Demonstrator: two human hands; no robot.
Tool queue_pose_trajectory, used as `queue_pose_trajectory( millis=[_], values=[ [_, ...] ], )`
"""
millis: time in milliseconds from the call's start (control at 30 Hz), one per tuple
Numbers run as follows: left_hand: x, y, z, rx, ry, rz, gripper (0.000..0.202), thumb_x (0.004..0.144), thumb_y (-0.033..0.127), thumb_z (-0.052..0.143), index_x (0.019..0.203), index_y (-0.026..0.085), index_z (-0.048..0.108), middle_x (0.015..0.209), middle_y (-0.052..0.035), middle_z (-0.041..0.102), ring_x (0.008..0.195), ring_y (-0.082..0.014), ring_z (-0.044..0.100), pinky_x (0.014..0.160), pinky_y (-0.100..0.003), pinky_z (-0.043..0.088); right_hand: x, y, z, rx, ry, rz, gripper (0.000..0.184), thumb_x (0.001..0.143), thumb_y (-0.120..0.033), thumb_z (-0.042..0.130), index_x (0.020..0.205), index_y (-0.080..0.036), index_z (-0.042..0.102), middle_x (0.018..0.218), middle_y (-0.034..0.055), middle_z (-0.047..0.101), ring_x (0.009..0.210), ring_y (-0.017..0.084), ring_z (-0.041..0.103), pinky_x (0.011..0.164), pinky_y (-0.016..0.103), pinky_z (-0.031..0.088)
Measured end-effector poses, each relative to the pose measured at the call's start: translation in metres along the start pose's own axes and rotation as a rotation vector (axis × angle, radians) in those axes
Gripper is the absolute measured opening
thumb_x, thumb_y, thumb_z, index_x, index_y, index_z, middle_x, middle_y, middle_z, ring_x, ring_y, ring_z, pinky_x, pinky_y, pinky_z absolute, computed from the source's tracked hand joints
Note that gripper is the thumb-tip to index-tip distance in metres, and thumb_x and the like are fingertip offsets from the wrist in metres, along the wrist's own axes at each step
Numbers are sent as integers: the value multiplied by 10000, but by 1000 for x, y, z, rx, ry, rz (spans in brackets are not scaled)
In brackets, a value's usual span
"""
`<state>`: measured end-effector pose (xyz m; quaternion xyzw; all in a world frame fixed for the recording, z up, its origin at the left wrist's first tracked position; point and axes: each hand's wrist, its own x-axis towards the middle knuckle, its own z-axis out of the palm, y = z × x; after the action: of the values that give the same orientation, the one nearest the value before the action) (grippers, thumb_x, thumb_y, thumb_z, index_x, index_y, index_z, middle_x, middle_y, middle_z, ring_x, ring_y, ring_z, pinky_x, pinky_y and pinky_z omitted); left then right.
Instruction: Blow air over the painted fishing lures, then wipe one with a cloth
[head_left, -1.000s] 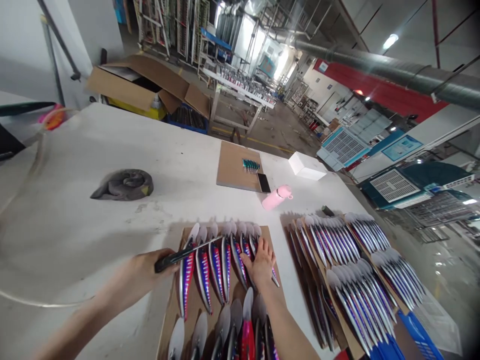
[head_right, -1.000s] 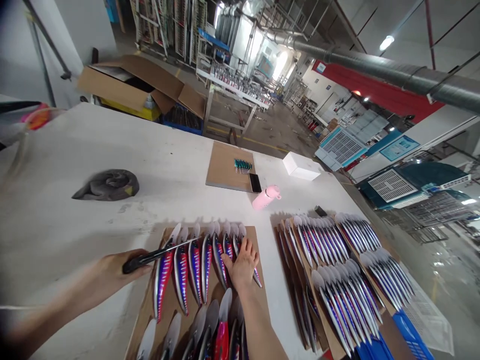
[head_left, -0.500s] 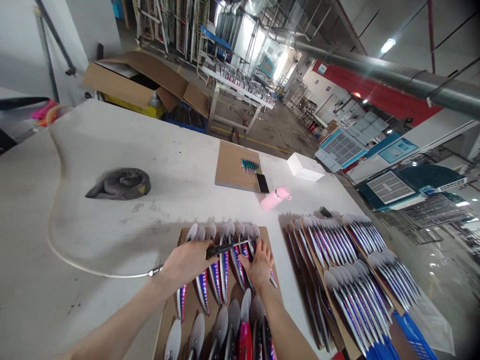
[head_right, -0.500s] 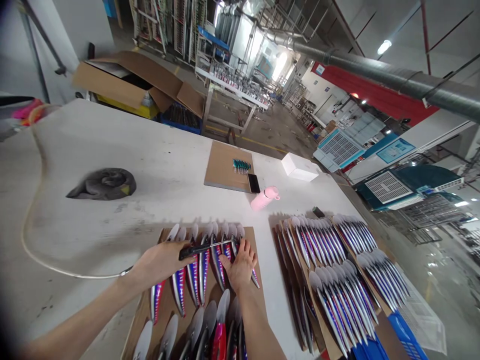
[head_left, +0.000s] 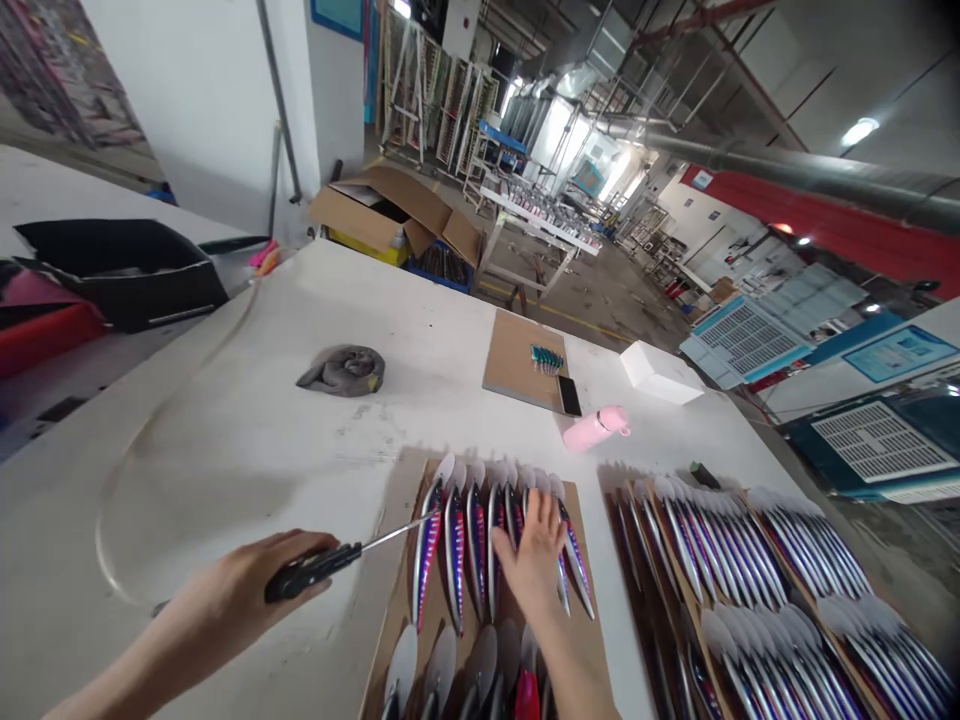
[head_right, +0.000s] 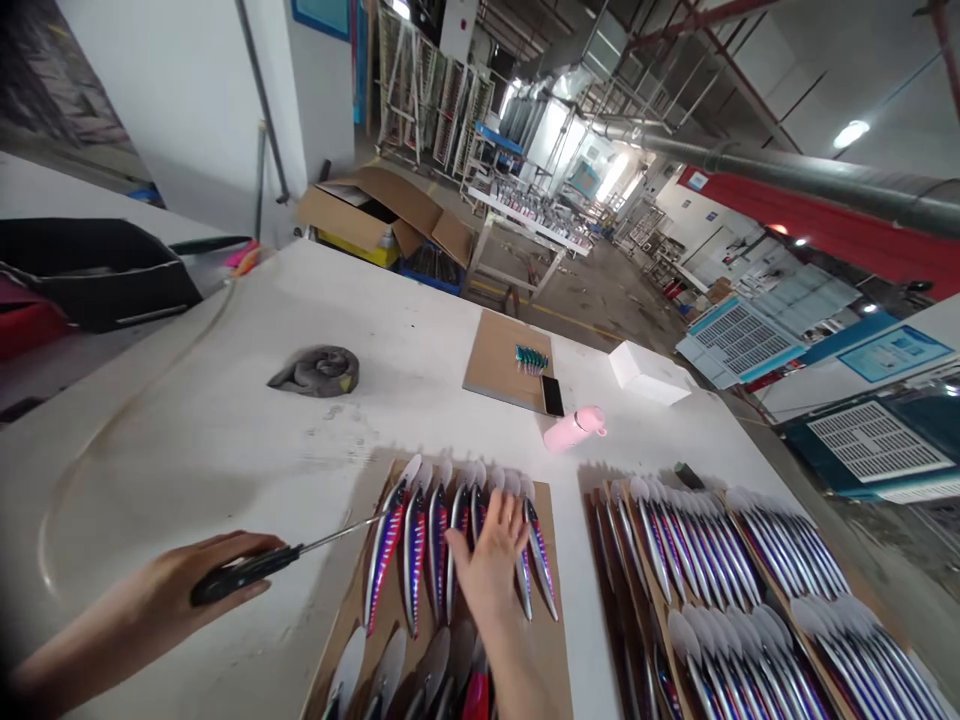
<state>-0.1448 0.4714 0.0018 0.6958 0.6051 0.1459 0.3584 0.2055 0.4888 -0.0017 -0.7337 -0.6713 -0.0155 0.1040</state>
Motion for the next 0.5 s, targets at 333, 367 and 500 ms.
queue_pose_trajectory(
  millis=[333, 367, 500],
  values=[
    [29, 6, -3, -34, -59, -138, 356, 829, 495, 454, 971, 234, 651, 846, -52, 712, 763, -251, 653, 602, -275, 405, -25, -86, 37, -9, -100, -221, 813, 825, -660, 447, 1448, -150, 334, 1497, 134, 350, 1398, 397, 207, 1093, 657, 132],
    [31, 11, -3, -53, -65, -140, 333, 833, 488, 452, 945, 240, 643, 786, -38, 702, 725, -238, 647, 594, -269, 392, -25, -85, 37, -8, -107, -213, 801, 825, -654, 452, 1444, -157, 344, 1497, 122, 352, 1400, 391, 206, 1097, 651, 129],
    [36, 20, 1, -101, -74, -144, 252, 832, 448, 475, 875, 247, 621, 695, -12, 668, 654, -208, 617, 567, -258, 354, -26, -86, 33, -14, -143, -202, 826, 809, -659, 470, 1444, -145, 345, 1504, 119, 337, 1396, 398, 206, 1098, 649, 103]
  ],
)
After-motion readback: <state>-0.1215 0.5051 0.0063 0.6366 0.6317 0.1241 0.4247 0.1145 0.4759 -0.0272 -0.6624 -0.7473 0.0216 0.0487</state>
